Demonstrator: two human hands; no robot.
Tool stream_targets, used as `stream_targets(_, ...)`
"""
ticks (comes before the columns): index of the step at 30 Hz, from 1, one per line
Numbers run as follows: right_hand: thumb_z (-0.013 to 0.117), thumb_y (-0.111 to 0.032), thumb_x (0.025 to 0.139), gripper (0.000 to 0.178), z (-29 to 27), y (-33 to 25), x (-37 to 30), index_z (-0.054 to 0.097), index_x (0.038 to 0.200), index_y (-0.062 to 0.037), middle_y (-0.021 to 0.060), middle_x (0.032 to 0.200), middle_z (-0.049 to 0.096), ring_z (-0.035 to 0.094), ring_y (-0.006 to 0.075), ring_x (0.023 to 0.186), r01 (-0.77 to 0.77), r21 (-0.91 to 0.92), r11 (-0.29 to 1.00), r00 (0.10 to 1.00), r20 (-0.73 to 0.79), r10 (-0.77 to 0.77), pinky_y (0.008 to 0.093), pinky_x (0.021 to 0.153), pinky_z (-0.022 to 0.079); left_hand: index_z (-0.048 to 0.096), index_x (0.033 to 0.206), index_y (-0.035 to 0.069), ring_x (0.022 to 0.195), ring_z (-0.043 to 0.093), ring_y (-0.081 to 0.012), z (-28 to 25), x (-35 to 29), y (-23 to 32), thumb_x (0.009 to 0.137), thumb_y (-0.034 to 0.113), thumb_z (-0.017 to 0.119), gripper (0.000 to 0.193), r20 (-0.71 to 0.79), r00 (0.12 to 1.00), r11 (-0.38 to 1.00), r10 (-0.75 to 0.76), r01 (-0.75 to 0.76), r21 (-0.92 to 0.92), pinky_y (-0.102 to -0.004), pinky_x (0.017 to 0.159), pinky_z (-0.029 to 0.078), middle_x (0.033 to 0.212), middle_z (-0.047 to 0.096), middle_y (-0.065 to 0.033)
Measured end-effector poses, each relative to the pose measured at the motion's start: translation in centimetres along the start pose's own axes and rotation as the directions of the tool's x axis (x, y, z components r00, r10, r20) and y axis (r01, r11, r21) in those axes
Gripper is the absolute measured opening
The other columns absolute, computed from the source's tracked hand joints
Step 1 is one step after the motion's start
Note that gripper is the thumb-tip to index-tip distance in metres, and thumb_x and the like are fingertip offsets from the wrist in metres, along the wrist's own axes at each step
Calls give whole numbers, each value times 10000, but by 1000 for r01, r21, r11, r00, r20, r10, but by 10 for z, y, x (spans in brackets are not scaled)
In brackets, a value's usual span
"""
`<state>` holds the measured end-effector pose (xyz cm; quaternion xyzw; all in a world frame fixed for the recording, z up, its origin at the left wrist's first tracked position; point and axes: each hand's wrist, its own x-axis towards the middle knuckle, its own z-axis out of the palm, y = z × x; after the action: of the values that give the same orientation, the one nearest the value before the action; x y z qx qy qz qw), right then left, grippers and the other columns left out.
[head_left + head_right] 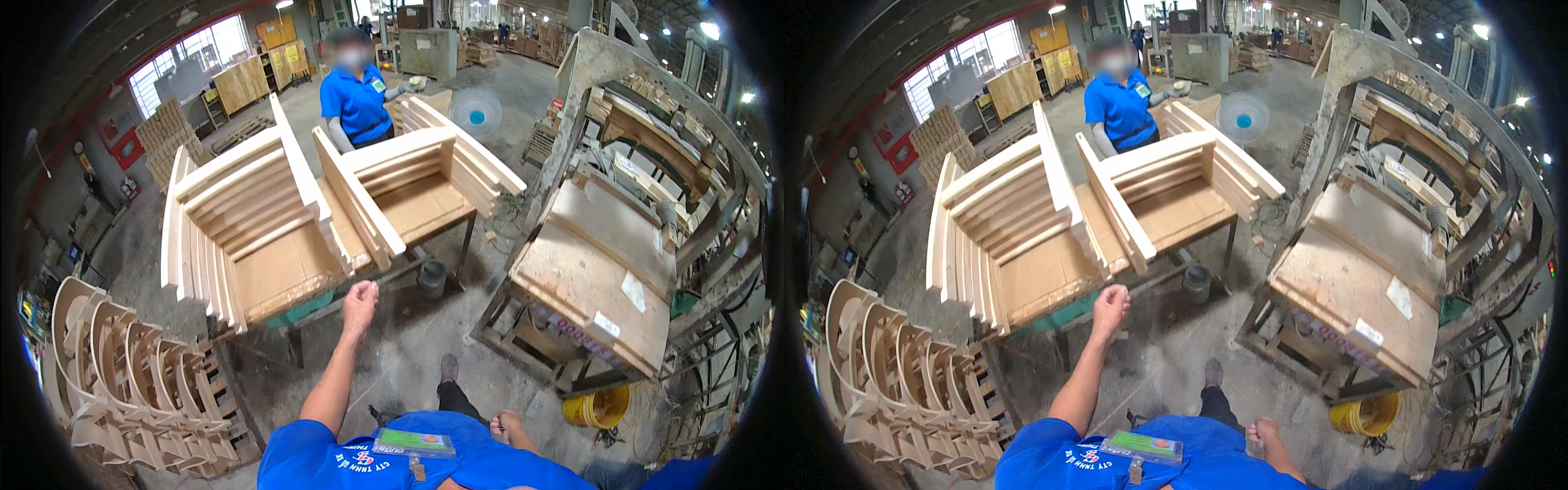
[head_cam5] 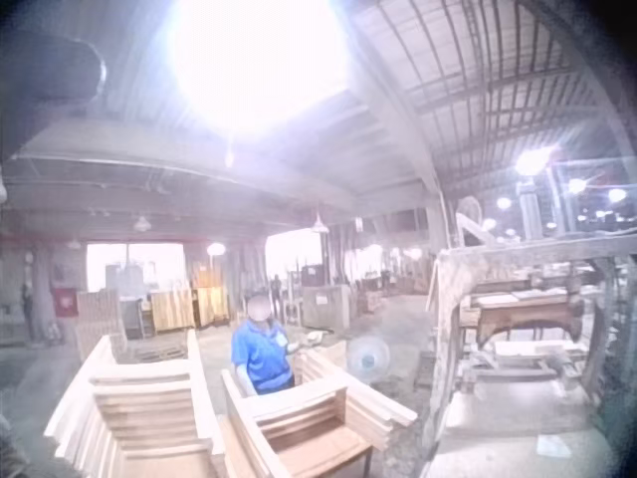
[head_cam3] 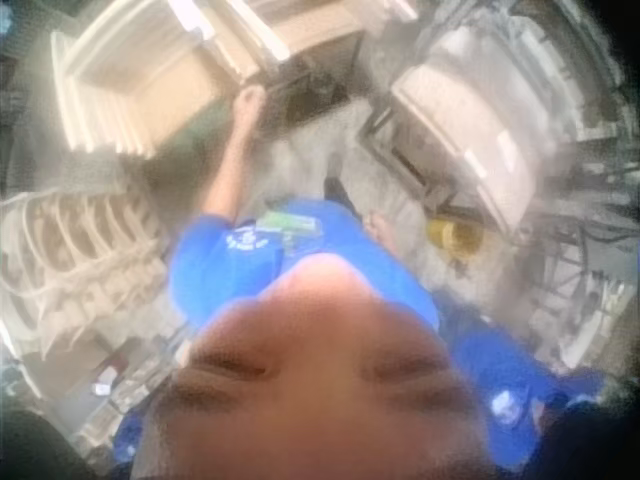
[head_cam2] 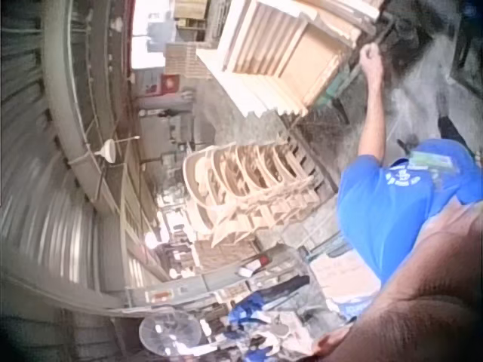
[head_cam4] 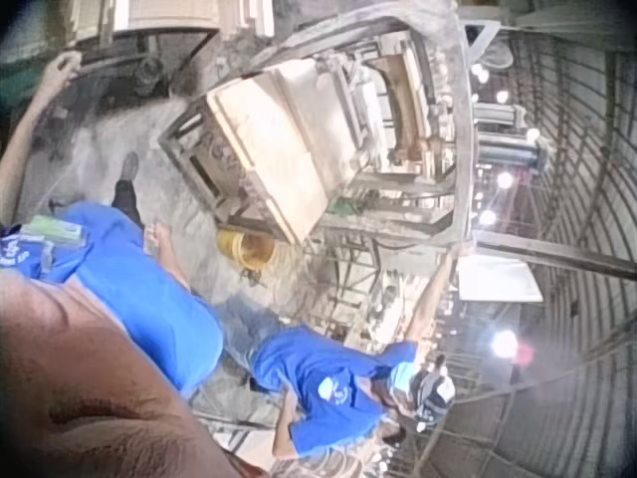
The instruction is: The person assembles wooden chair frames by picking up frames and curved backrest pieces, placing them on a jig, and pressing them together. The person repeats this process for multiple units, moving finished frames aside.
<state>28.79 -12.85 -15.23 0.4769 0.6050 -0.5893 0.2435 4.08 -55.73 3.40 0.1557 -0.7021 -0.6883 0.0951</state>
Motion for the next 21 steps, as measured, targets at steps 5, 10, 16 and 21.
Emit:
stream_targets(5,576,-141,1013,175,35,-128,37,640,1144,-45,91,885,676,659,190,683,206,91,974,968,125,-217,335,551,555,474,1456,-50,1295,585,-405,58,117,81,886,501,727,832,-231,953,891,197,-76,448,-487,1072,466,1373,590,-309)
stream_targets(10,611,-164,1042,171,61,-291,44,636,1157,-40,70,899,686,653,141,674,438,207,875,810,332,-484,287,543,542,388,1432,-96,1278,567,-459,81,189,92,818,349,816,871,-296,921,851,255,-68,520,-496,1083,461,1363,551,-346)
stream_targets(16,605,-144,1035,177,64,-509,36,670,1132,-11,27,873,682,649,111,742,923,110,369,302,389,-871,296,643,543,402,1435,-40,1141,663,-439,90,212,83,833,200,755,738,-232,973,830,6,125,544,-481,1015,515,1248,653,-287)
stream_targets(21,679,-245,941,374,88,-663,4,640,1241,-25,207,1063,703,689,354,932,877,-460,-136,-82,135,-987,450,844,545,467,1404,-14,1117,684,-410,89,214,77,822,133,709,648,-241,969,874,47,77,480,-451,980,531,1191,687,-266)
